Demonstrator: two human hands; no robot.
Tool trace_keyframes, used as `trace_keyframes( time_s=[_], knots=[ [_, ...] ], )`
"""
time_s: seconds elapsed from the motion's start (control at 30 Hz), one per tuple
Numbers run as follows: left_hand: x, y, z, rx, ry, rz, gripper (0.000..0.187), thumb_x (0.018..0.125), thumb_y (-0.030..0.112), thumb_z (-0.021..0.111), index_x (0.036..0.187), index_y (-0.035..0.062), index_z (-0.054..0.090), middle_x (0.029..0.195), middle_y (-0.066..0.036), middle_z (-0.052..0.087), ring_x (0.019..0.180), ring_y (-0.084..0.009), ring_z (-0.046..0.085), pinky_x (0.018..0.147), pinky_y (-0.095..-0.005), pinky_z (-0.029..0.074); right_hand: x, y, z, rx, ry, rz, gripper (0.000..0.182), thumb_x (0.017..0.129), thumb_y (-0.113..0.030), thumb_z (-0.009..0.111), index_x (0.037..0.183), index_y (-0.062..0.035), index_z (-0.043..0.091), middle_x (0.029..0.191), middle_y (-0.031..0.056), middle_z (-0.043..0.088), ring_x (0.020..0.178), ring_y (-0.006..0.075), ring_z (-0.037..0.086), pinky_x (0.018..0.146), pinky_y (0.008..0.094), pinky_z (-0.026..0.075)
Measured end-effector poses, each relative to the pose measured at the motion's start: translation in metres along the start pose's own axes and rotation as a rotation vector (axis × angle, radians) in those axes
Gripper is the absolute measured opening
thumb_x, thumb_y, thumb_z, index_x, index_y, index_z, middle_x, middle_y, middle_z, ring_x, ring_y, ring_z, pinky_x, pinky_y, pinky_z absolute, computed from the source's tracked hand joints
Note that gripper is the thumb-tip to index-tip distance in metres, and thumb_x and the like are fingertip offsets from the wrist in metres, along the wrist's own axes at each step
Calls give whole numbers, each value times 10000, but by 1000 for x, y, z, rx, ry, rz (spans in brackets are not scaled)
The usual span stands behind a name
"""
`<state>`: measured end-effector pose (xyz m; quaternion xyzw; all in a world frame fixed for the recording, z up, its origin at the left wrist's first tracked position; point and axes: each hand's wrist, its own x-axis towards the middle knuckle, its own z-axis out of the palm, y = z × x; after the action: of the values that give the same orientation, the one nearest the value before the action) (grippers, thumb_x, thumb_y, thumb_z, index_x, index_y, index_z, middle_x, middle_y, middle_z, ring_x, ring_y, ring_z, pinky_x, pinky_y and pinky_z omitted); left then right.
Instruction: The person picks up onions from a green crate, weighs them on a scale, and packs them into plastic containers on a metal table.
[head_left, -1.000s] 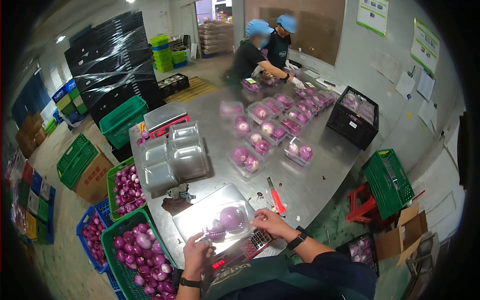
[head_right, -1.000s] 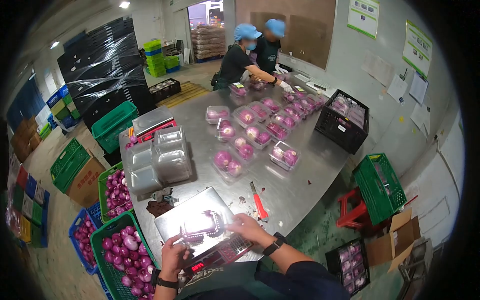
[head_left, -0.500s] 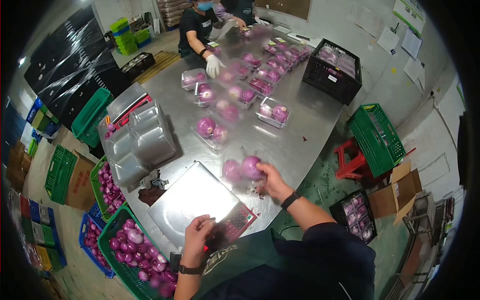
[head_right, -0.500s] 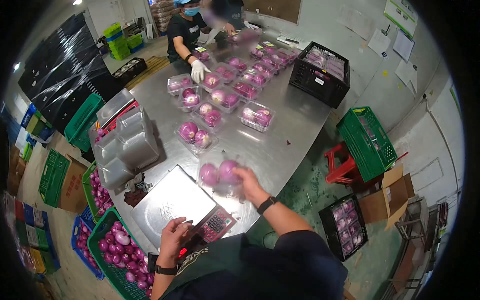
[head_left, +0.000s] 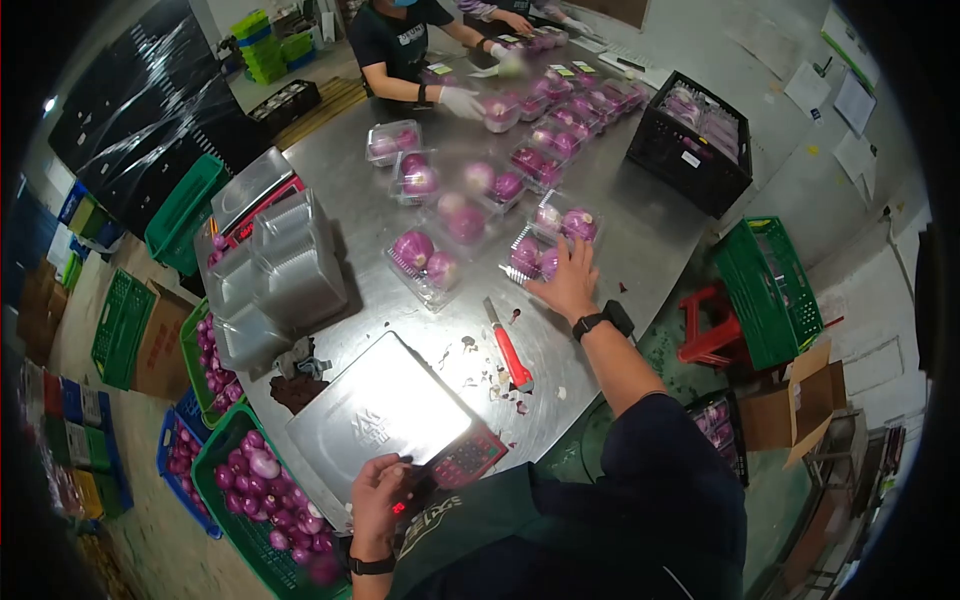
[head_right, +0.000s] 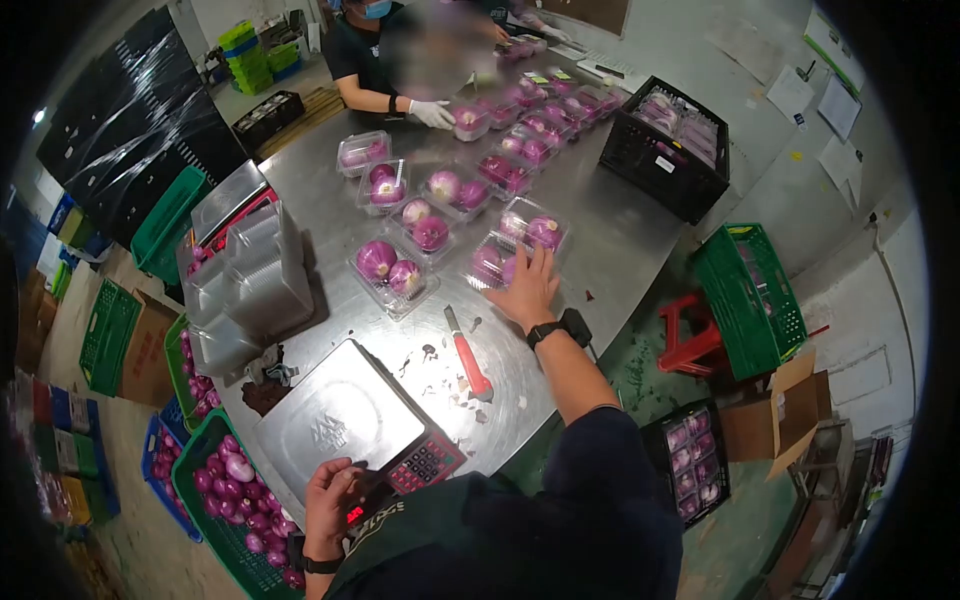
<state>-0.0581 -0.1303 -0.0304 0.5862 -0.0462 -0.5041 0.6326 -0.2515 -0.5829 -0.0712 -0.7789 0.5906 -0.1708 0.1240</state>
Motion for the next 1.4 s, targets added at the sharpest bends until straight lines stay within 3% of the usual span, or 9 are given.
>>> trace_keyframes(
  time_s=[0.23, 0.47, 0.7, 0.93, 1.0, 1.1, 1.23, 1.3, 1.4],
  knots=[
    [8, 6, 21, 23, 62, -9, 266, 969, 84, 704, 1201, -4, 606, 1017, -131, 738, 805, -169, 686, 656, -303, 570, 58, 11, -9, -194, -260, -47, 1314, 603, -703, 846, 1641, -158, 252, 1711, 208, 129, 1576, 464, 44, 1149, 769, 191],
    [17, 8, 31, 44, 100, -35, 283, 967, 90, 702, 1210, -17, 606, 1041, -144, 748, 786, -174, 694, 657, -283, 564, 87, 26, -10, -105, -229, 106, 1267, 614, -668, 862, 1621, -131, 312, 1701, 197, 154, 1565, 489, 57, 1181, 745, 171],
    [39, 15, 52, 24, 65, -99, 305, 950, 72, 713, 1217, -40, 616, 988, -130, 746, 739, -151, 663, 655, -261, 541, 139, 35, 18, -132, -97, -48, 1286, 590, -701, 856, 1602, -100, 339, 1634, 308, 235, 1506, 596, 116, 1219, 644, 181],
    [53, 25, 52, -28, 98, -89, 312, 942, 51, 714, 1224, -33, 610, 993, -125, 732, 761, -172, 659, 702, -300, 551, 206, 29, 27, -214, -164, -74, 1281, 618, -694, 843, 1615, -81, 322, 1655, 264, 228, 1541, 545, 80, 1225, 646, 165],
    [53, 24, 50, -36, 116, -100, 319, 938, 47, 719, 1227, -31, 609, 1000, -126, 729, 774, -179, 662, 706, -310, 554, 203, 12, 24, -240, -192, -46, 1264, 610, -662, 850, 1613, -96, 329, 1660, 245, 235, 1551, 511, 96, 1220, 664, 151],
    [59, 27, 52, 25, 129, -97, 286, 957, 88, 716, 1212, -12, 634, 1001, -117, 740, 799, -173, 683, 696, -324, 569, 185, -14, 49, -254, -12, -375, 1192, 628, -665, 836, 1580, -112, 379, 1646, 237, 258, 1540, 461, 176, 1174, 719, 176],
    [59, 18, 46, 13, 113, -110, 288, 960, 66, 704, 1226, -16, 631, 1005, -118, 740, 803, -175, 685, 701, -331, 573, 101, -107, 49, -80, -268, -580, 1142, 668, -688, 813, 1574, -121, 409, 1656, 221, 252, 1541, 481, 152, 1161, 758, 146],
    [63, 20, 45, 19, 99, -95, 291, 959, 59, 702, 1231, -16, 628, 1009, -117, 739, 803, -175, 684, 702, -331, 574, 65, -135, 76, -22, -181, -719, 1105, 683, -667, 811, 1574, -143, 421, 1666, 202, 246, 1537, 499, 142, 1139, 796, 128],
    [62, 29, 48, 1, 120, -133, 300, 950, 17, 694, 1236, -24, 612, 1045, -134, 722, 820, -178, 671, 700, -307, 560, 45, -172, 90, -36, -292, -676, 1061, 701, -611, 811, 1577, -158, 419, 1664, 192, 259, 1532, 507, 146, 1116, 823, 127]
  ],
)
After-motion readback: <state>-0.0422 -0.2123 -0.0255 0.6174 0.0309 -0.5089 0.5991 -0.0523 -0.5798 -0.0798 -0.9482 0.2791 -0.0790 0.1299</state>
